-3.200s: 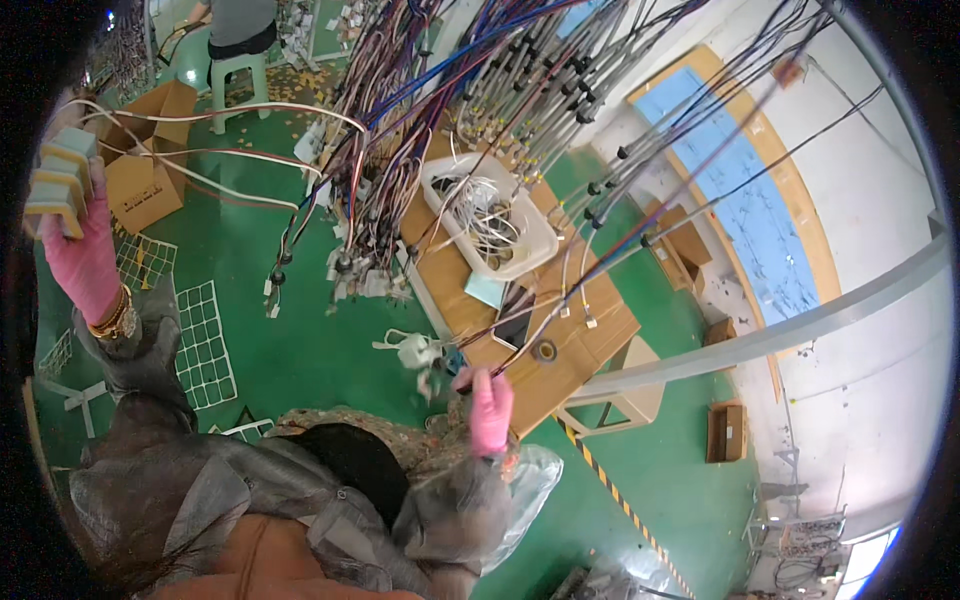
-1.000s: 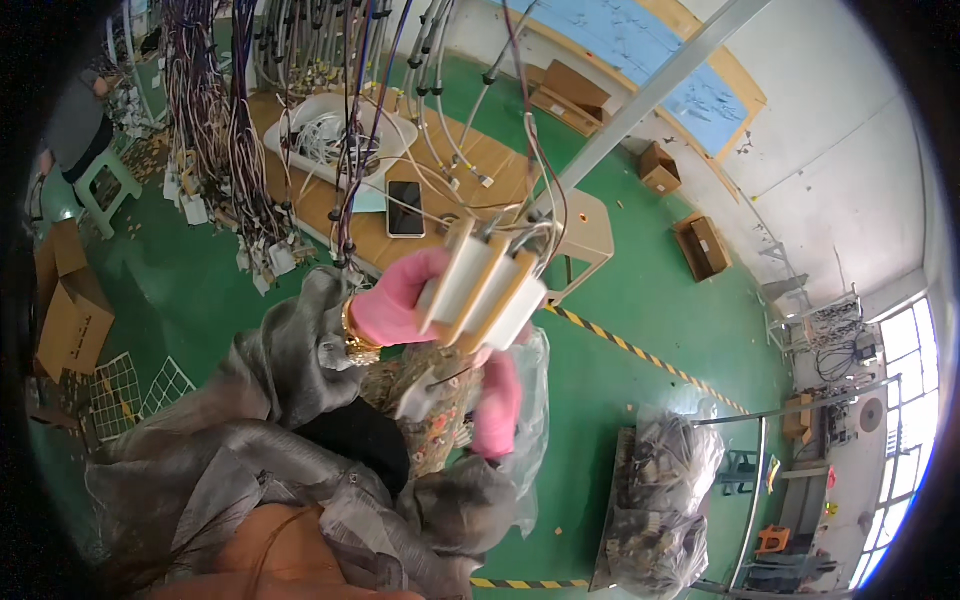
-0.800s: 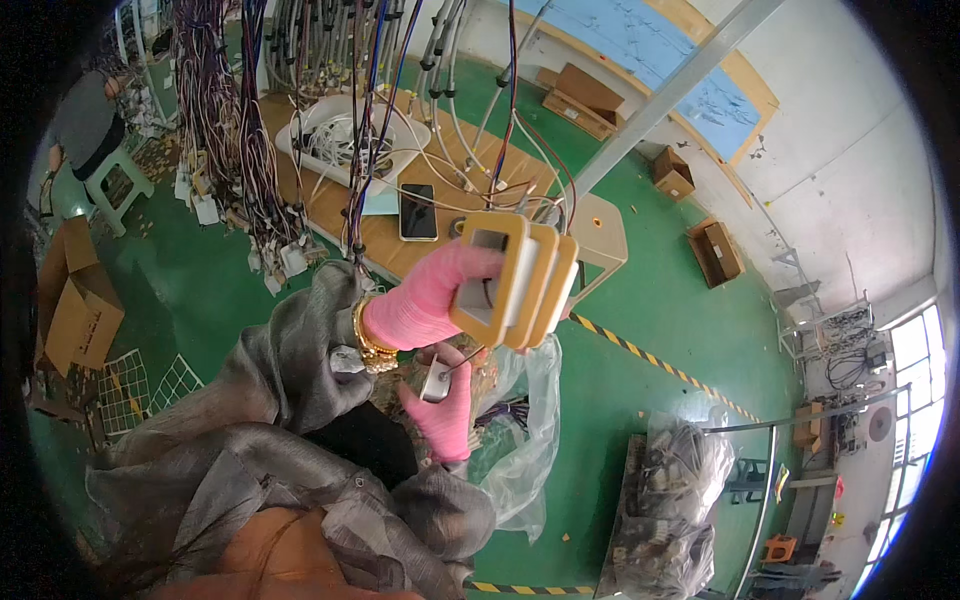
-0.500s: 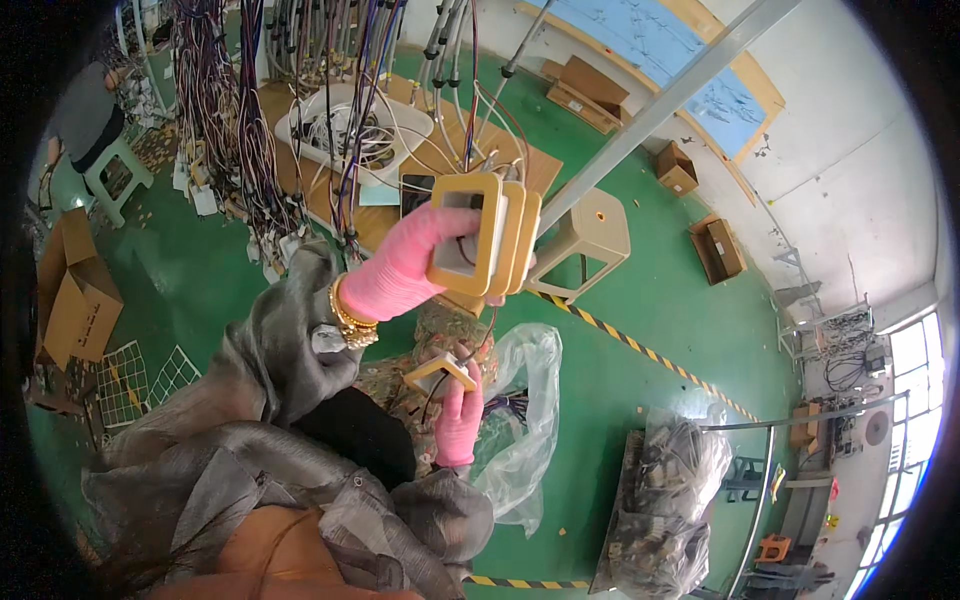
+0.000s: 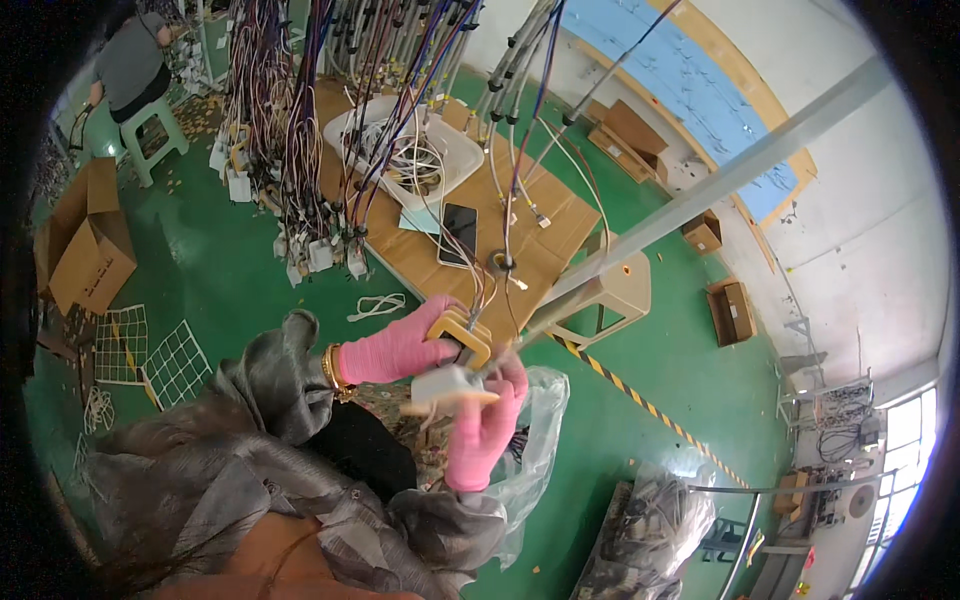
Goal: Assembling complex wire harnesses by inserting wires into connector housings and organizing wire bundles.
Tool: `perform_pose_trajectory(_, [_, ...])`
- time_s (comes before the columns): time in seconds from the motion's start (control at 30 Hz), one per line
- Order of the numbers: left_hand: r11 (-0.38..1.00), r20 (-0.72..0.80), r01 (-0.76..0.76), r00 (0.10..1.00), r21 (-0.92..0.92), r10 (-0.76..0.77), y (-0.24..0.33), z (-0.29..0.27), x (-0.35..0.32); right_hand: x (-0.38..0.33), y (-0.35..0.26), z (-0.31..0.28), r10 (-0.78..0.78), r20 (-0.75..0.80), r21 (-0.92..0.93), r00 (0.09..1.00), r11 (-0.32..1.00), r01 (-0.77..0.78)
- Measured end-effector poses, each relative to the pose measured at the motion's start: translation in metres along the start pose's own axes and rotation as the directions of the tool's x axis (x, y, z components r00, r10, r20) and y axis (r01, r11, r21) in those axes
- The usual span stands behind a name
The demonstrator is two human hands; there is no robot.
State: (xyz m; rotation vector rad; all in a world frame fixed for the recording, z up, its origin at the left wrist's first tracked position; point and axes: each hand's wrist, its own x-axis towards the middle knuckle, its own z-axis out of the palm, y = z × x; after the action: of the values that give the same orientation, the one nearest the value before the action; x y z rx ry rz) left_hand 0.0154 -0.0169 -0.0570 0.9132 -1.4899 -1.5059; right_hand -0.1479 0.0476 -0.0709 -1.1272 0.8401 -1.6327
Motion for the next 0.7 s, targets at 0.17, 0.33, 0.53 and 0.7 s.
perform_pose_trajectory(0.17, [0.988,0.008,-0.027,1.0,0.149,0.026,0.001,-0.006,-0.007,0.015,-0.017,0.027,-0.034,0.024,-0.542,0.999,0.839,0.042])
perform_pose_trajectory(0.33, [0.987,0.121,-0.158,0.981,0.025,0.154,-0.013,-0.014,-0.007,0.012,-0.015,0.024,0.039,-0.011,-0.53,0.999,0.847,-0.039])
perform_pose_trajectory(0.53, [0.979,0.19,-0.187,0.961,-0.083,0.2,-0.019,-0.02,-0.009,0.013,-0.015,0.024,-0.021,0.005,-0.656,1.0,0.754,0.019])
perform_pose_trajectory(0.7, [0.996,0.208,0.004,0.978,-0.095,0.015,-0.003,-0.017,-0.016,0.009,-0.01,0.027,-0.138,0.061,-0.74,0.989,0.658,0.137])
